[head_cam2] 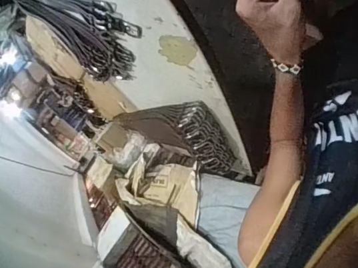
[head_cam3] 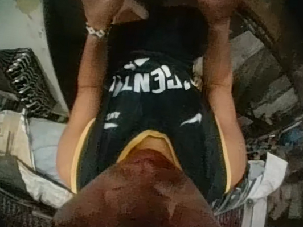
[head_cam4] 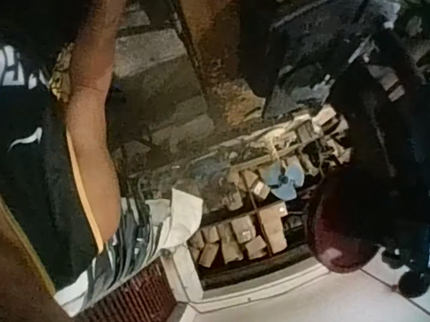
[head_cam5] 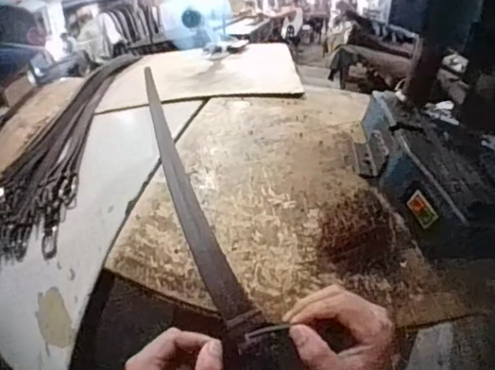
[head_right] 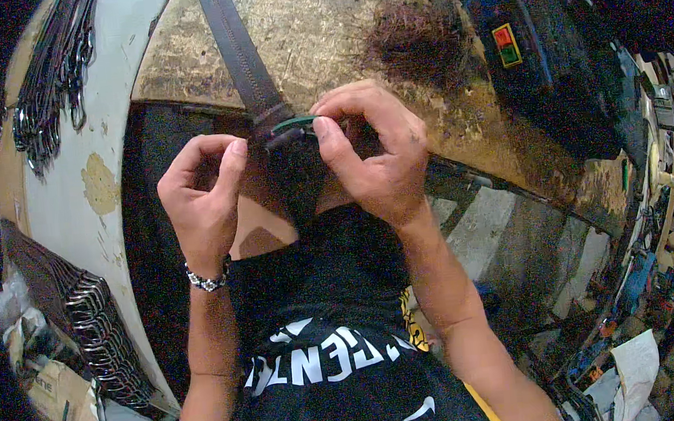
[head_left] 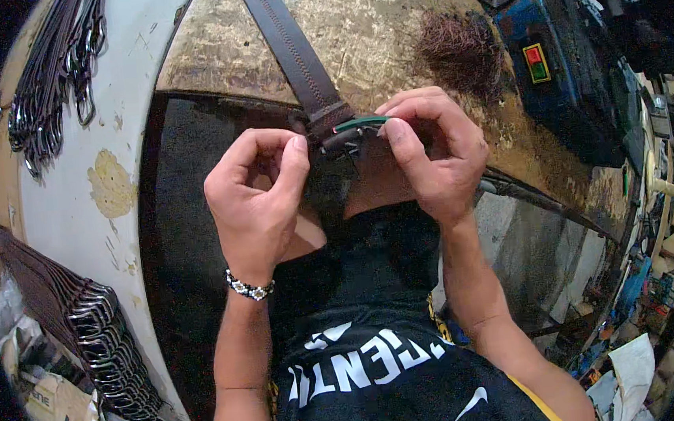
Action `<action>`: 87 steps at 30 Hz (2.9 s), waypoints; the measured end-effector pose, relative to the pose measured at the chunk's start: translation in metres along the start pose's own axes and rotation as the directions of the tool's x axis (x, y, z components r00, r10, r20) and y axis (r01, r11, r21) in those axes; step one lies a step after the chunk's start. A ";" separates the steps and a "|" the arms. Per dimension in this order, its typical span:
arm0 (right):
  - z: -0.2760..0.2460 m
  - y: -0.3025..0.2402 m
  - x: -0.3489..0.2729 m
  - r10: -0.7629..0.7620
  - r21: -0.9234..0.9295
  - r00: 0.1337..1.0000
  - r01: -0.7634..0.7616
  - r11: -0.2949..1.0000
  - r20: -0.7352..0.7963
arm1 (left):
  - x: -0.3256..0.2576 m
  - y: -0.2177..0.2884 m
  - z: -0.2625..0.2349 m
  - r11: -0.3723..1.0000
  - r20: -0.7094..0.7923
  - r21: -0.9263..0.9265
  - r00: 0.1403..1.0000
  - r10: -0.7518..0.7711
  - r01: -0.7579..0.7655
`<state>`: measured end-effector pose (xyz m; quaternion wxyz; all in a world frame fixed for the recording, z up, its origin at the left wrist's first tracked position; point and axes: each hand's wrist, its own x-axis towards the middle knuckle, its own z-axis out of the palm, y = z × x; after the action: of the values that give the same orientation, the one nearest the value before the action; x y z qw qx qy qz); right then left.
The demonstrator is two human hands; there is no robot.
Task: Using a green applicator to apply dye or edge finish to the belt edges near the buckle.
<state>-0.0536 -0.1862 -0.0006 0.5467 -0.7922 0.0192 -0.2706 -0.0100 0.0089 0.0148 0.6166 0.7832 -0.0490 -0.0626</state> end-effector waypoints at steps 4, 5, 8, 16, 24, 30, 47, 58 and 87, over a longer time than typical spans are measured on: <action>0.002 -0.003 0.001 -0.064 -0.040 0.997 0.067 0.997 0.051 | -0.010 -0.002 -0.003 1.000 0.010 -0.025 1.000 -0.013 0.014; 0.002 -0.003 0.002 -0.061 -0.039 0.997 0.063 0.997 0.055 | -0.011 -0.003 -0.003 1.000 0.007 -0.025 1.000 -0.018 0.019; 0.004 -0.003 0.003 -0.068 -0.052 0.994 0.073 0.996 0.080 | -0.012 -0.004 -0.004 1.000 0.003 0.003 1.000 0.014 -0.014; 0.007 0.000 0.002 -0.141 -0.079 0.986 0.148 0.986 0.086 | -0.013 -0.001 0.000 0.999 0.003 -0.038 1.000 0.001 -0.001; 0.007 0.003 0.002 -0.166 -0.092 0.982 0.174 0.980 0.091 | -0.012 -0.002 0.002 0.998 0.004 -0.061 1.000 0.026 -0.026; 0.008 0.001 0.002 -0.154 -0.082 0.985 0.161 0.984 0.084 | -0.011 0.000 0.003 0.998 -0.013 -0.042 0.999 0.046 -0.046; -0.007 0.000 -0.004 0.152 0.236 0.951 -0.088 0.968 -0.270 | 0.009 0.011 0.029 0.666 0.205 0.346 0.746 0.633 -0.661; -0.010 0.005 -0.005 0.045 0.019 0.992 -0.044 0.999 -0.115 | 0.007 -0.005 0.024 0.692 0.131 0.311 0.751 0.648 -0.651; -0.006 0.005 -0.002 -0.089 -0.106 0.996 0.087 0.991 -0.021 | 0.004 -0.003 0.022 0.735 0.083 0.287 0.780 0.620 -0.614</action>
<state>-0.0573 -0.1926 -0.0040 0.4917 -0.8162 0.0055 -0.3033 -0.0091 -0.0123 0.0069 0.4771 0.8069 -0.3090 0.1606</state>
